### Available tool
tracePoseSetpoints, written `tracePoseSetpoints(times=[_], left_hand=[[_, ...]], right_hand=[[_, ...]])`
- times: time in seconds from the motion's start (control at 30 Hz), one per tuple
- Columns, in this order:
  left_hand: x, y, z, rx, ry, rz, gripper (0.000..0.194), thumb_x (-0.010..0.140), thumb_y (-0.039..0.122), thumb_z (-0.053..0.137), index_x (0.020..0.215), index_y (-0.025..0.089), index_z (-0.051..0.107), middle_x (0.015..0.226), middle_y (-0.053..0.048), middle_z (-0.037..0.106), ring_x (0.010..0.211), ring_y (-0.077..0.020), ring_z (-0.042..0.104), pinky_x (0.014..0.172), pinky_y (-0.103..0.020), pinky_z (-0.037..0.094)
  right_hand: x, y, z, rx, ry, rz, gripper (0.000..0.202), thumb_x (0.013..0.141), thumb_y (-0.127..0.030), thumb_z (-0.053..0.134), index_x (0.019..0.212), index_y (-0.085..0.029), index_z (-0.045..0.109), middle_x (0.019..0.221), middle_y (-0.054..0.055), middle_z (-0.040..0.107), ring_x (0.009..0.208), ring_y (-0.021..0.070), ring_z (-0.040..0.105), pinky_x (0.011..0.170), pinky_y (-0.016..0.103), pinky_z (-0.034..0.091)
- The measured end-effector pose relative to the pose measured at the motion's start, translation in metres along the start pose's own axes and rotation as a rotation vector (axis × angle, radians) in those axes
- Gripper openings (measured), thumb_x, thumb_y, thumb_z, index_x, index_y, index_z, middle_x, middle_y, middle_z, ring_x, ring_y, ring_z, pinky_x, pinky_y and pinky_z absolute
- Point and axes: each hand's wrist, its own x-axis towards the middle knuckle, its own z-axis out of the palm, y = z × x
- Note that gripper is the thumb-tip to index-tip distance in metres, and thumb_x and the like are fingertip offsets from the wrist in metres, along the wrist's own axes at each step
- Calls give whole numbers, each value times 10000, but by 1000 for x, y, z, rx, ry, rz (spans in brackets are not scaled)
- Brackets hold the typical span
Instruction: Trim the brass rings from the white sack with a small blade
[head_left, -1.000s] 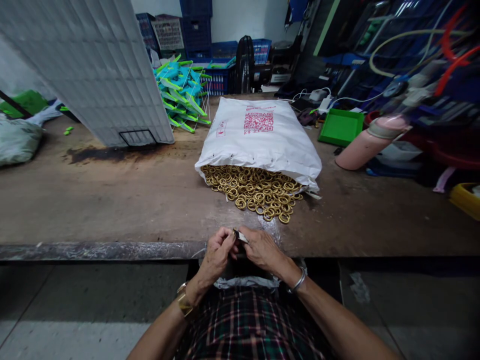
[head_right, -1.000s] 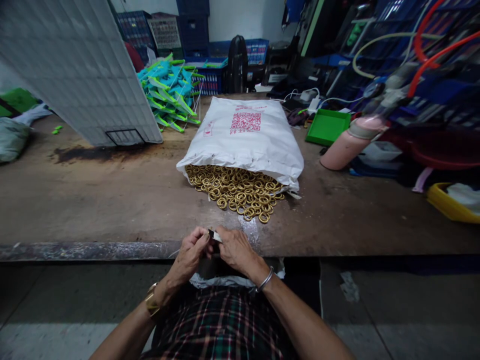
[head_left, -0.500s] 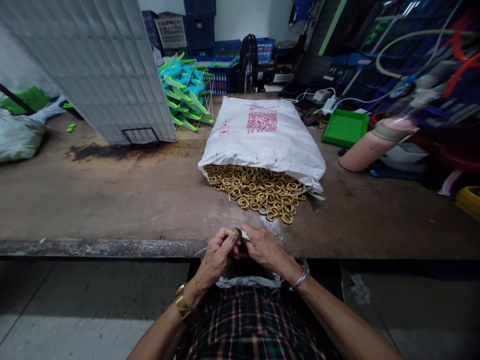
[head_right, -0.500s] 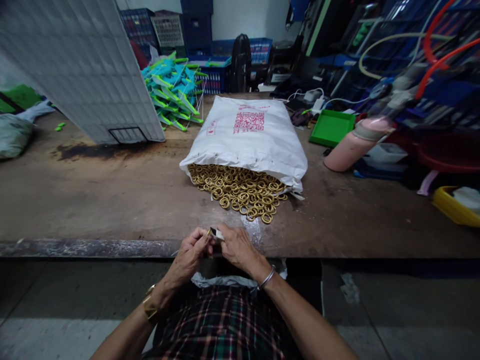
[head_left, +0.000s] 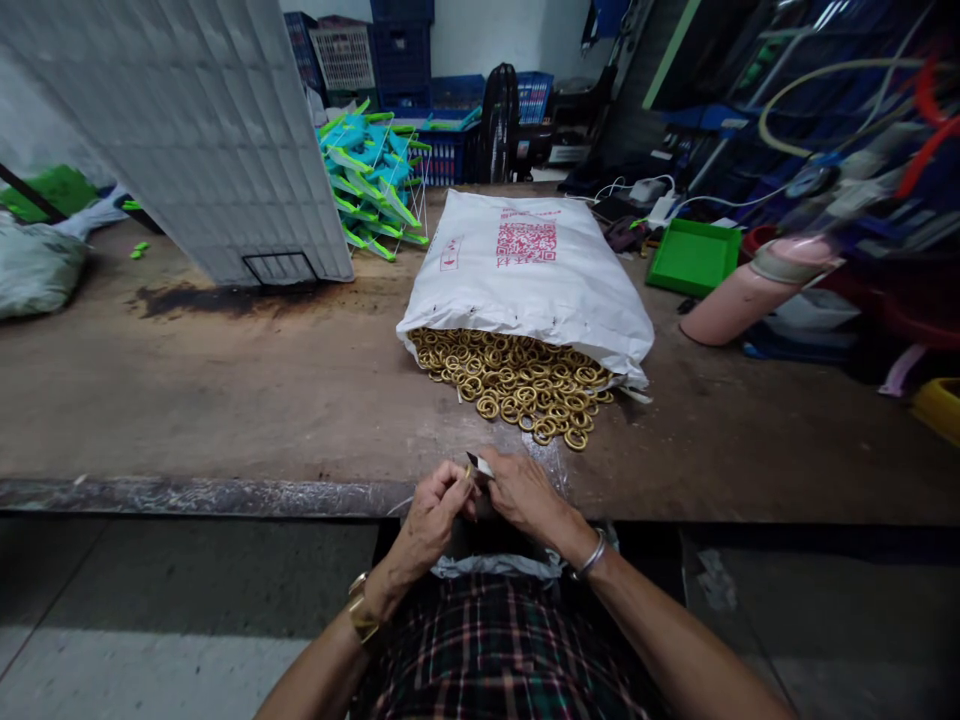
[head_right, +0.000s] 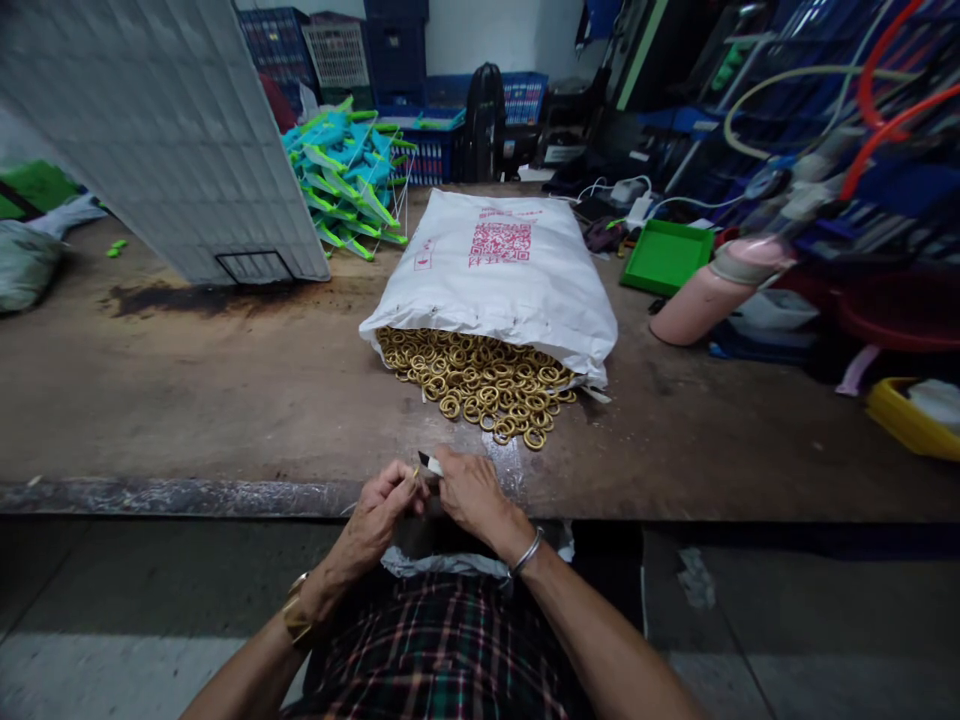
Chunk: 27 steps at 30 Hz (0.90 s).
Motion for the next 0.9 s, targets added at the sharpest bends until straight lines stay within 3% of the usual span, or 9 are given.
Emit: tracePoseSetpoints(times=[0.1, 0.3, 0.5, 0.6, 0.7, 0.9], left_hand=[[-5, 2, 2, -77, -50, -29, 303, 811, 427, 498, 760, 138, 572, 640, -13, 558, 616, -104, 506, 648, -234, 402], [-3, -1, 4, -477, 53, -192, 293, 743, 401, 598, 752, 108, 584, 656, -35, 561, 579, -107, 513, 567, -243, 429], [-2, 2, -1, -671, 78, -241, 180, 724, 297, 621, 768, 158, 517, 705, -20, 570, 533, -91, 489, 482, -224, 397], [-1, 4, -4, -751, 66, -311, 222, 679, 247, 661, 831, 166, 520, 689, 6, 543, 529, -77, 477, 465, -199, 373], [2, 5, -7, -799, 87, -345, 225, 670, 279, 675, 733, 146, 504, 678, 10, 525, 551, -71, 487, 457, -179, 360], [17, 8, -4, -657, 103, -269, 311, 663, 366, 672, 661, 159, 440, 608, 36, 489, 505, -62, 453, 406, -157, 320]], right_hand=[[10, 2, 0, -40, 64, 85, 270, 765, -125, 391, 994, -155, 532, 745, 66, 647, 620, 159, 559, 530, 259, 250], [34, 9, 2, -44, 301, 245, 275, 827, -190, 412, 1098, -164, 451, 820, 66, 649, 708, 167, 589, 599, 245, 307], [52, 9, -2, -147, 273, 334, 214, 856, -243, 406, 1052, -175, 459, 786, 83, 652, 689, 196, 611, 582, 267, 297], [52, 11, -4, -136, 269, 316, 196, 842, -218, 417, 1024, -176, 473, 756, 67, 648, 664, 182, 603, 566, 260, 281], [48, 16, -3, -78, 296, 262, 189, 836, -193, 395, 990, -186, 504, 728, 42, 638, 634, 162, 580, 557, 250, 272], [35, 29, 2, 290, 368, 114, 209, 838, -244, 382, 929, -174, 556, 695, 18, 590, 615, 136, 518, 580, 225, 329]])
